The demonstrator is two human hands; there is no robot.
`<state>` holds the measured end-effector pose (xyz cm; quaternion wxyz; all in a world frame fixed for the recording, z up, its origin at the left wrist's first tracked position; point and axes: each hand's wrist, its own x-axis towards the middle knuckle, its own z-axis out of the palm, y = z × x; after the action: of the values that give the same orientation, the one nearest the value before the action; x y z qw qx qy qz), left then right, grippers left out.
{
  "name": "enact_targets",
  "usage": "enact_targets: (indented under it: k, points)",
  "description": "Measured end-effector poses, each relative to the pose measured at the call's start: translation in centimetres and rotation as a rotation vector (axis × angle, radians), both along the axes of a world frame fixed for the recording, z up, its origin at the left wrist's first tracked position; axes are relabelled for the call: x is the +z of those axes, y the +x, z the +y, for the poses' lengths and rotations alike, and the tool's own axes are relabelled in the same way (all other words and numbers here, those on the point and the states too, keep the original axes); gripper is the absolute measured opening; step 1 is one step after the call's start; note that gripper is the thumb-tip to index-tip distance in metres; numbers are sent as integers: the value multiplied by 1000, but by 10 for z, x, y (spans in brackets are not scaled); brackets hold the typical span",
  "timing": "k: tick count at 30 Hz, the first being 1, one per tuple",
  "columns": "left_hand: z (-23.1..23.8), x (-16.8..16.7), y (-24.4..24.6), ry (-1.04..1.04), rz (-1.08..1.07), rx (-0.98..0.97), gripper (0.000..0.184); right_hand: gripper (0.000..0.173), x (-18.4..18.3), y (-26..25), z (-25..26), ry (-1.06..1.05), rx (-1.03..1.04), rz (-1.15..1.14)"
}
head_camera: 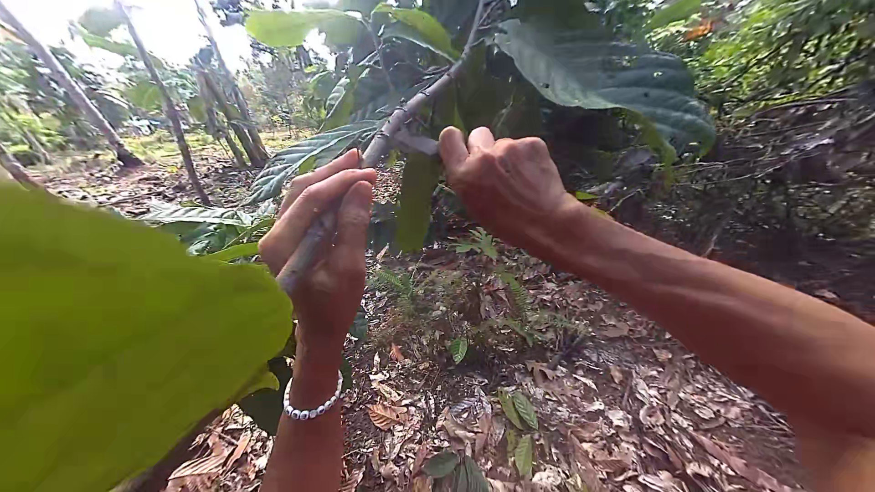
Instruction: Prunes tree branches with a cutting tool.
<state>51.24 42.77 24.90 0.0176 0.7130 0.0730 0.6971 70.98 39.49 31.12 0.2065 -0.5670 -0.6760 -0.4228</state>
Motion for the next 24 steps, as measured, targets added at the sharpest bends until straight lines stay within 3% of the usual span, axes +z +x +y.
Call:
enact_targets:
  k: [2, 6, 17, 24]
  points:
    - [-4, -3, -1, -8, 9, 6, 21, 31, 0, -3, 2, -90, -68, 78]
    - [0, -5, 1, 6, -7, 3, 20, 26, -14, 3, 0, 15, 21, -3]
    - [-2, -4, 10, -26, -68, -48, 21, 29, -5, 15, 11, 57, -41, 19]
    - [4, -8, -1, -117, -103, -64, 20, 37, 13, -25, 33, -130, -39, 198]
